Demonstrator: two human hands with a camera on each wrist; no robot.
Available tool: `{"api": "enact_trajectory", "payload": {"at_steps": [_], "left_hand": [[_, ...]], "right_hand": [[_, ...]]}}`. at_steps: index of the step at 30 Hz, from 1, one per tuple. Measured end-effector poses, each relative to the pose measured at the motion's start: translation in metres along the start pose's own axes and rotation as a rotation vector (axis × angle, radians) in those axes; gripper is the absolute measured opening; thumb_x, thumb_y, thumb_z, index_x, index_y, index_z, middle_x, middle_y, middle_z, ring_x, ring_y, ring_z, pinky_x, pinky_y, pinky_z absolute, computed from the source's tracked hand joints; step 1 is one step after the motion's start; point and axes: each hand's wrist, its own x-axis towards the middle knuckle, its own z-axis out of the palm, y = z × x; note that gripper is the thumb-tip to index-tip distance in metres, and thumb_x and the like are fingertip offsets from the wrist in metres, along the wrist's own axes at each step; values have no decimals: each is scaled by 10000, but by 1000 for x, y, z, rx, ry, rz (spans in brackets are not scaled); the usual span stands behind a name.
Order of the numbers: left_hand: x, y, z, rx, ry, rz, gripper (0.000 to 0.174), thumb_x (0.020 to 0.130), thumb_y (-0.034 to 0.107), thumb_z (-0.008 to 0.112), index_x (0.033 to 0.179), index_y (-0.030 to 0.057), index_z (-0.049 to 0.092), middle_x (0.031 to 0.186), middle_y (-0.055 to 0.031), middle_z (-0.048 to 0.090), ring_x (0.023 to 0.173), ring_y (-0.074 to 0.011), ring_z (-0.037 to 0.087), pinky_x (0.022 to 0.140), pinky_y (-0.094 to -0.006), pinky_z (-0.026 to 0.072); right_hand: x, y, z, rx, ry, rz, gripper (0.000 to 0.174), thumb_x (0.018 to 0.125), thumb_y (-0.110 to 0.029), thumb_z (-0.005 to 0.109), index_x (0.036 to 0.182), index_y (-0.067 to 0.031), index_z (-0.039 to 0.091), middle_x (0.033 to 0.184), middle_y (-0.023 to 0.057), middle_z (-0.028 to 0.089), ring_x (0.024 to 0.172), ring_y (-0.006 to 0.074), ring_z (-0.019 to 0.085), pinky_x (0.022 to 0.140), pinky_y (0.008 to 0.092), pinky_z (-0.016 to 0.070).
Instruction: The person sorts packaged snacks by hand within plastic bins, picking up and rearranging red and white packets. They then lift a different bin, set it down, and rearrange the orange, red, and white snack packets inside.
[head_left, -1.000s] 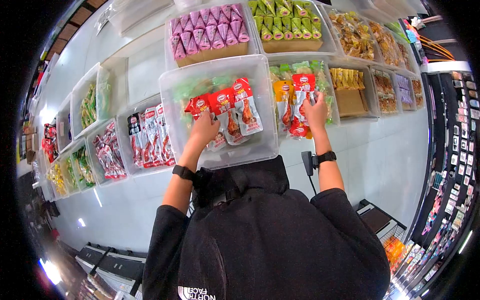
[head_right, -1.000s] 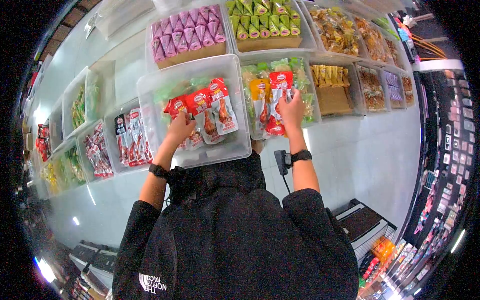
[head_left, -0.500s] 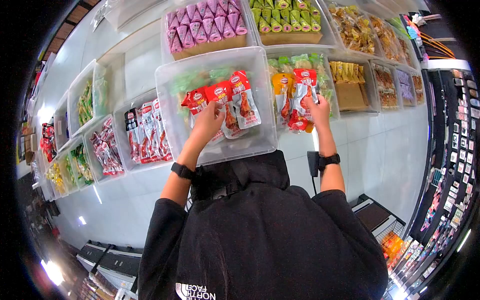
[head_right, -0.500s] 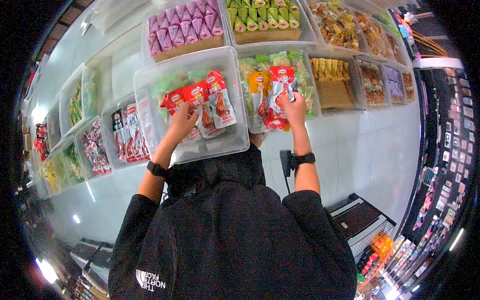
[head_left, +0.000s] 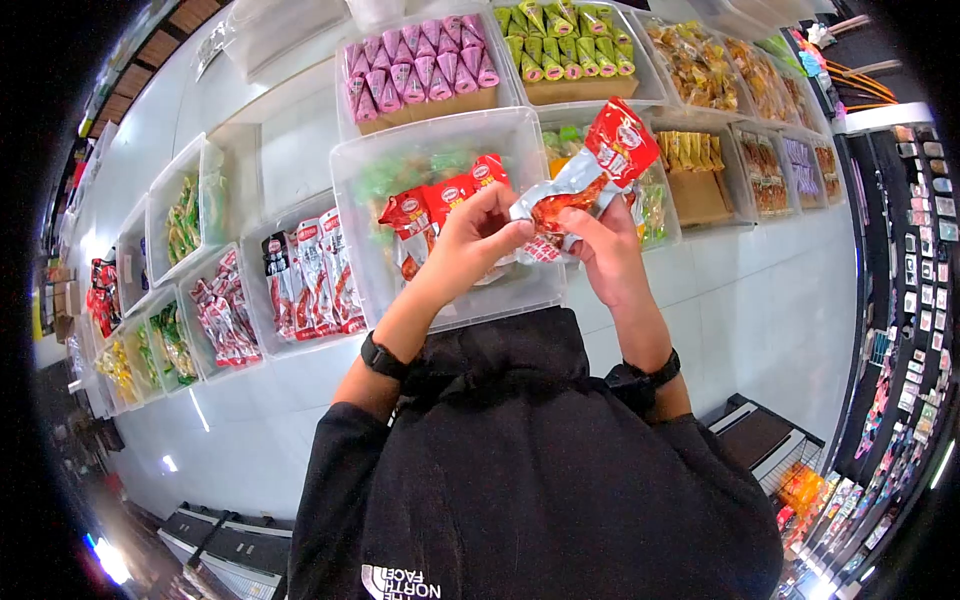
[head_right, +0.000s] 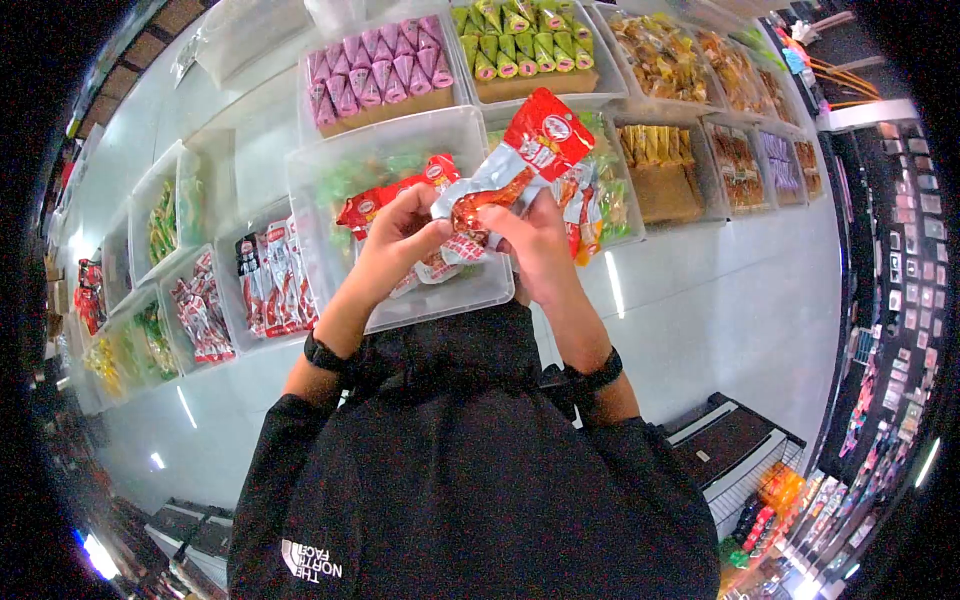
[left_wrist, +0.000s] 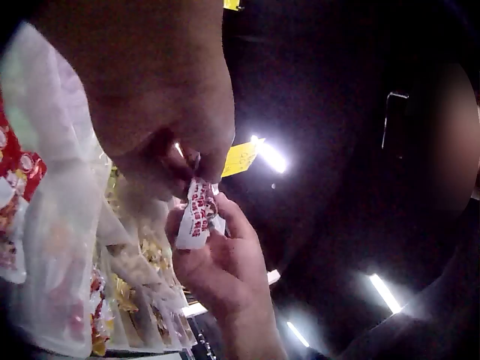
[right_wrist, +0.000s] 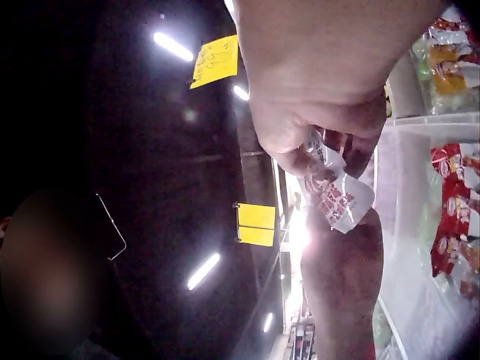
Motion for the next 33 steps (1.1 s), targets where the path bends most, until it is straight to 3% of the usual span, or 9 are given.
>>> {"api": "enact_trajectory", "payload": {"at_steps": [5,8,13,18,24,26,28,30,33], "left_hand": [[-10,-14,-10,38,20,-3,156,827,127,614,799,81,467,775,52,447,738,-33,426,676,-189,358],[-12,-27,-15,-96,41,133,211,826,121,629,749,83,436,720,65,423,639,-11,408,557,-177,349],[-12,-36,-24,-37,57,-76,267,843,157,621,708,122,393,662,77,378,580,-3,373,481,-180,345],[-12,-44,-25,-47,56,-249,229,870,217,600,753,93,448,669,71,409,565,-9,390,484,-189,359],[-7,-56,-34,273,-86,-141,186,863,189,594,843,9,553,674,30,526,580,-48,453,500,-224,377],[-8,-54,-34,651,-5,-156,169,832,159,613,837,-3,564,651,11,533,578,-63,457,512,-255,395],[-8,-53,-34,671,-10,-156,171,820,151,621,853,-8,566,651,0,537,577,-68,460,516,-265,398],[-7,-61,-39,694,-16,-152,179,807,143,628,869,-13,567,651,-11,542,576,-73,463,520,-275,401],[-5,-73,-41,374,-52,-62,183,816,151,630,872,-11,566,675,-5,558,585,-67,492,527,-254,416]], "right_hand": [[-4,10,5,-75,-24,133,382,777,-78,628,1118,-44,460,1018,60,583,909,139,592,708,301,525],[-3,13,8,-77,-15,169,377,777,-99,630,1114,-52,468,1019,59,585,901,140,595,694,299,527],[3,29,2,-124,19,192,376,771,-141,642,1104,-85,477,989,33,597,837,114,592,572,265,477],[14,46,-14,-262,68,166,374,772,-150,649,1098,-77,481,992,37,601,855,116,598,628,278,503],[15,50,-17,-280,53,164,363,757,-95,664,1069,0,503,1000,71,603,877,132,580,788,288,469],[16,57,-18,-405,67,86,355,762,-93,659,1066,6,503,1004,76,602,879,136,579,792,293,467],[17,61,-19,-531,78,7,348,768,-91,655,1064,11,503,1007,81,600,881,140,578,796,299,465],[17,61,-19,-319,45,28,351,764,-111,666,1049,15,506,999,83,601,895,144,573,804,299,457],[23,58,-21,-248,27,59,350,761,-116,669,1043,18,511,999,81,601,903,142,569,809,297,452]]}}
